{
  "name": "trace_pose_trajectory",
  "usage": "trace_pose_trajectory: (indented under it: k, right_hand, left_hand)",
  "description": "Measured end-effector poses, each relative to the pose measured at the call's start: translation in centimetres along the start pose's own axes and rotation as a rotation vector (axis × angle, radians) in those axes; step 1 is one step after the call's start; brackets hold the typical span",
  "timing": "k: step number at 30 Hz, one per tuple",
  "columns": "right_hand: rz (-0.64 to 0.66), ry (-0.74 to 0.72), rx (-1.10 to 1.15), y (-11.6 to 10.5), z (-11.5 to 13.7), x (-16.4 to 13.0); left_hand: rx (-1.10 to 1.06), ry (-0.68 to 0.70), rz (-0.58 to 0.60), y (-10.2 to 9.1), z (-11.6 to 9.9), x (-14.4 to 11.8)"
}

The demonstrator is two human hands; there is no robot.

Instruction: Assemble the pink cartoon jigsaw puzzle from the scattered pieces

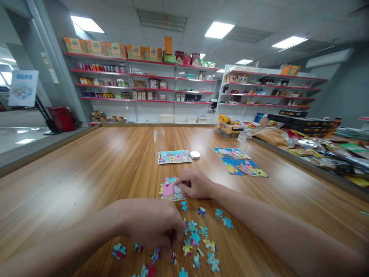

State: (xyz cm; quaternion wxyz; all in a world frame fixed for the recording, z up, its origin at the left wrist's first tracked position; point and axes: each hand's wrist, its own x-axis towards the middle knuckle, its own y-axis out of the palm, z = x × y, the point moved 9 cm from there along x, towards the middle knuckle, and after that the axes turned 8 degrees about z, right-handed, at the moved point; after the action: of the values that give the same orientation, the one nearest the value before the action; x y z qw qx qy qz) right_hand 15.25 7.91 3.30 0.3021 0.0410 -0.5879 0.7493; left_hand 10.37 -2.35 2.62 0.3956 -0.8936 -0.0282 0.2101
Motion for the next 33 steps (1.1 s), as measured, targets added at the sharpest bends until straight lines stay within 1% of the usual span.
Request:
trace_pose_trajectory:
  k: [2, 3, 4, 6, 8, 9, 10, 11, 12, 14, 16, 19, 21, 24, 27, 33]
  right_hand:
    - [-0.005, 0.001, -0.003, -0.1, 0.0, 0.0]
    - [-0.007, 0.000, -0.004, -0.2, 0.1, 0.1]
    - [-0.010, -0.001, -0.003, -0.3, 0.1, 0.1]
    - [-0.015, -0.007, 0.001, -0.5, 0.3, 0.0]
    - [-0.032, -0.020, 0.020, -0.8, 0.7, 0.0]
    - [-0.047, -0.029, 0.038, -1.0, 0.9, -0.1]
    - [-0.060, -0.038, 0.059, -1.1, 1.0, -0.1]
    - [-0.068, -0.044, 0.079, -1.2, 1.2, -0.2]
    - [-0.070, -0.045, 0.093, -1.1, 1.2, -0.2]
    - [-0.060, -0.030, 0.089, -0.9, 1.2, -0.1]
    - [-0.052, -0.004, 0.049, -0.6, 1.1, -0.1]
    - [-0.072, 0.013, 0.017, -0.7, 1.0, 0.1]
    - [-0.104, 0.028, 0.023, -1.0, 0.9, 0.1]
    - [-0.140, 0.058, 0.046, -1.3, 0.7, 0.1]
    - [-0.133, 0.059, 0.078, -1.1, 0.5, 0.1]
    - [-0.102, 0.034, 0.031, -0.5, 0.8, 0.2]
  left_hand:
    - [-0.086, 0.053, -0.010, -0.4, 0.0, -0.2]
    - [-0.118, 0.075, -0.046, -0.9, 0.1, -0.3]
    - [-0.151, 0.092, -0.111, -1.7, 0.5, -0.5]
    - [-0.234, 0.108, -0.311, -3.5, 2.1, -1.2]
    - [-0.324, 0.102, -0.574, -5.3, 4.7, -2.3]
    - [-0.344, 0.085, -0.688, -5.8, 6.1, -2.8]
    - [-0.336, 0.054, -0.775, -6.1, 7.4, -3.1]
    - [-0.314, 0.015, -0.833, -6.1, 8.6, -3.4]
    - [-0.285, -0.020, -0.864, -6.0, 9.4, -3.4]
    - [-0.224, -0.053, -0.900, -5.9, 10.1, -3.5]
    - [-0.170, -0.034, -0.933, -6.1, 9.7, -3.7]
    - [-0.105, 0.009, -0.974, -6.3, 8.8, -3.9]
    - [-0.091, -0.003, -0.993, -6.4, 9.0, -4.0]
    - [-0.127, -0.028, -1.020, -6.3, 9.9, -4.2]
    - [-0.204, -0.002, -1.040, -6.2, 10.6, -4.3]
    - [-0.349, 0.074, -1.095, -6.5, 10.5, -4.6]
